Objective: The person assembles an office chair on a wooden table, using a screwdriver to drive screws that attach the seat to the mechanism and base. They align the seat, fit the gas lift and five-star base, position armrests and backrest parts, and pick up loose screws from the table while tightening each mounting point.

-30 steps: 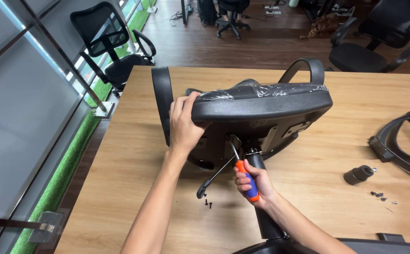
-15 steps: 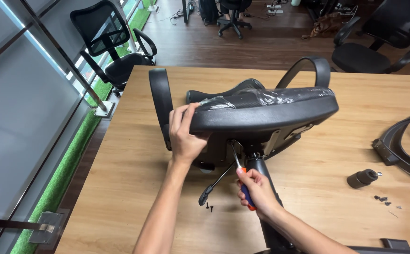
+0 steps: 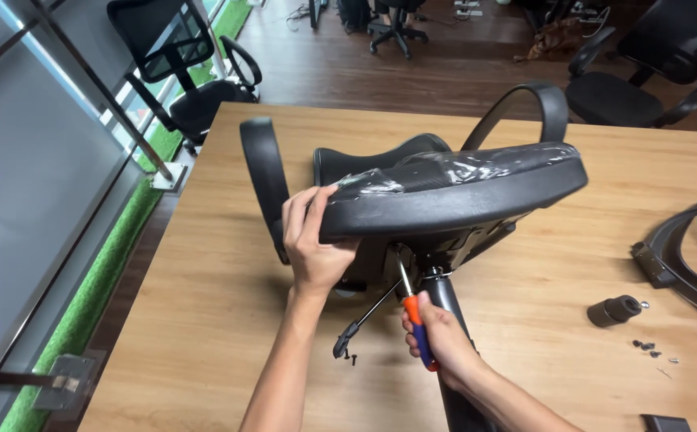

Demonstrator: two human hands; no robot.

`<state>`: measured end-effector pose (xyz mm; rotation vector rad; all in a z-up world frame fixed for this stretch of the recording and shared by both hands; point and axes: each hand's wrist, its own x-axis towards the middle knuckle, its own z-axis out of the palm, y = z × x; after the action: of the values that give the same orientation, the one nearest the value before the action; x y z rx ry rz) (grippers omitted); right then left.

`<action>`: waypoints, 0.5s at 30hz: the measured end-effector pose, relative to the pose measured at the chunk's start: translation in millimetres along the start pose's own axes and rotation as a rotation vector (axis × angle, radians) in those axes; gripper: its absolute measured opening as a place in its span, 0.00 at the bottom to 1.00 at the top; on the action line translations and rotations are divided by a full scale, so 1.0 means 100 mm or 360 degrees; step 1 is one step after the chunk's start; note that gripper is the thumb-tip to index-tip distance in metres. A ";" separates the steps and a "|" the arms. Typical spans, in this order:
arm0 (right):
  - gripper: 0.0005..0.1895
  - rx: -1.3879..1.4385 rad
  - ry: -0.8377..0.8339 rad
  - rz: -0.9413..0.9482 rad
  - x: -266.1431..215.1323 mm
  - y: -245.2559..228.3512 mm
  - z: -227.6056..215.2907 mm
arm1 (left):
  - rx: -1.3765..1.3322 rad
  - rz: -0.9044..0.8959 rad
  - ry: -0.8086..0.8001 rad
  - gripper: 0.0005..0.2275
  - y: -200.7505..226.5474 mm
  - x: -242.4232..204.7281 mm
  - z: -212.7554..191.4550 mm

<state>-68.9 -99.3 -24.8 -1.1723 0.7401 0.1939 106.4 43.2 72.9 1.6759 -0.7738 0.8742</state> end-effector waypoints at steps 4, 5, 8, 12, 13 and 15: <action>0.28 0.0652 -0.0285 0.0038 0.22 0.24 -0.08 | -0.0037 0.0081 -0.0030 0.29 0.07 0.05 0.02; 0.28 0.0650 -0.0286 0.0033 0.12 0.13 -0.03 | -0.0038 0.0085 -0.0026 0.29 0.07 0.04 0.04; 0.22 0.0831 -0.0312 0.0194 -0.13 -0.11 0.08 | -0.0037 0.0056 -0.0054 0.28 0.05 0.02 0.05; 0.14 0.0158 0.0036 -0.0246 -0.12 -0.07 -0.06 | -0.0023 0.0038 -0.0017 0.29 0.04 -0.01 0.04; 0.14 -0.0026 0.0150 -0.0434 -0.07 0.00 -0.13 | -0.0025 0.0033 -0.0011 0.29 0.05 -0.02 0.04; 0.14 -0.0047 0.0148 -0.0349 -0.19 -0.14 -0.02 | -0.0024 0.0039 -0.0009 0.29 0.05 0.00 0.05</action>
<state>-76.5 -102.4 -2.8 -1.2874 0.6857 -0.0327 102.8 37.3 74.8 1.6594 -0.8042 0.8790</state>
